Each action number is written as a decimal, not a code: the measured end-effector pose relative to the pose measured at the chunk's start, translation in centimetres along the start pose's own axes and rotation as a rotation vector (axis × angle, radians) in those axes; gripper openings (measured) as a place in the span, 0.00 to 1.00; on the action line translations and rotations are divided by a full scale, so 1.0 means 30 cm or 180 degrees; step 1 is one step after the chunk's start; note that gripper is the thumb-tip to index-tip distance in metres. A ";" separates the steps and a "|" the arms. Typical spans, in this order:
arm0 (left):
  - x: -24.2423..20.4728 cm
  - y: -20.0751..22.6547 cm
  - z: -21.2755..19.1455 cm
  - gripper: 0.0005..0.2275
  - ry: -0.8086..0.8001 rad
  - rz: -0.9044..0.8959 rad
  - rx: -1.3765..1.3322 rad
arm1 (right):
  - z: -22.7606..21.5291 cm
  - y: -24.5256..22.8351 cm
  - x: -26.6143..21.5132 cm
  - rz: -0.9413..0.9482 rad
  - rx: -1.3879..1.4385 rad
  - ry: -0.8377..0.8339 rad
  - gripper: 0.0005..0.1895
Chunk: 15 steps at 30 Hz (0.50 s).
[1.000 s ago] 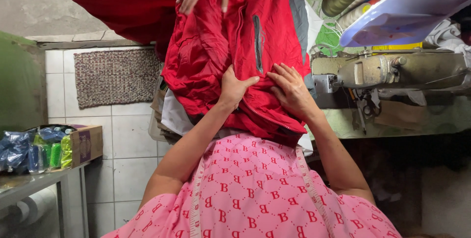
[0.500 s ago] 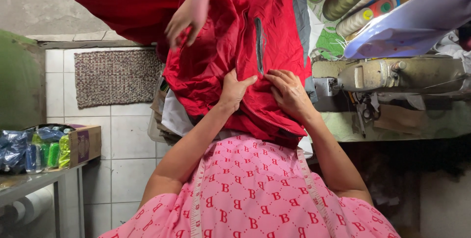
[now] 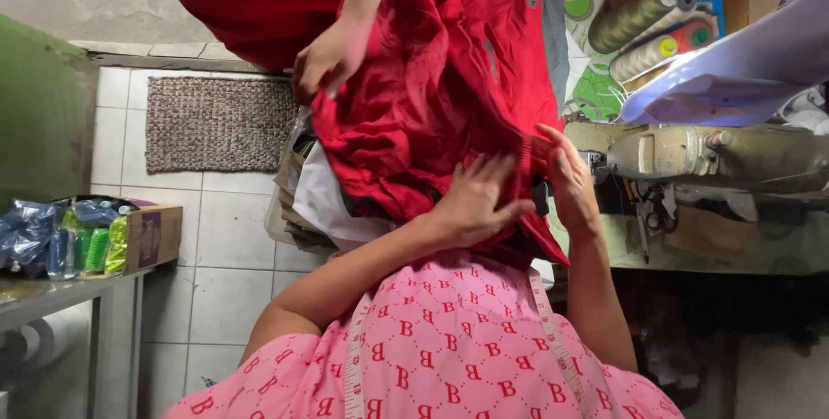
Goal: The person organizes a red jacket and white fabric by hand on a table near a sewing machine, then handles currency and small textile components before packing items into a bag.
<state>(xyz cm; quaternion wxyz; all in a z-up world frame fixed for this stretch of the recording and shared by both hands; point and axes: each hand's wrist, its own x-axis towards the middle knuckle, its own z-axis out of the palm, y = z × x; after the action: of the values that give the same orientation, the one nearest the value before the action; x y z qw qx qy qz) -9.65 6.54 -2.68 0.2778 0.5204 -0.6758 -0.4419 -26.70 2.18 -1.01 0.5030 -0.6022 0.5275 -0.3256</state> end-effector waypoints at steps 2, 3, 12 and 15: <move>-0.011 0.026 -0.001 0.41 -0.0674 0.0189 0.1016 | -0.035 0.020 -0.010 0.0073 0.0313 -0.0101 0.33; -0.006 -0.004 0.038 0.41 -0.0660 0.0184 0.1019 | -0.045 0.072 -0.007 0.0064 0.0311 -0.0113 0.33; -0.118 0.001 -0.054 0.19 -0.0306 0.1745 -0.0059 | -0.204 0.371 0.036 0.0521 -0.0165 0.0789 0.16; -0.184 -0.010 -0.127 0.16 -0.0293 0.1546 -0.0915 | -0.209 0.314 -0.002 0.0943 0.0281 0.0812 0.16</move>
<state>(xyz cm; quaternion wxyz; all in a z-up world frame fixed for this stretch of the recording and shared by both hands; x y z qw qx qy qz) -4.64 10.58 -0.74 0.4155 0.2779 -0.7230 -0.4768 -35.41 1.18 -8.19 0.5004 -0.4492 0.6550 -0.3446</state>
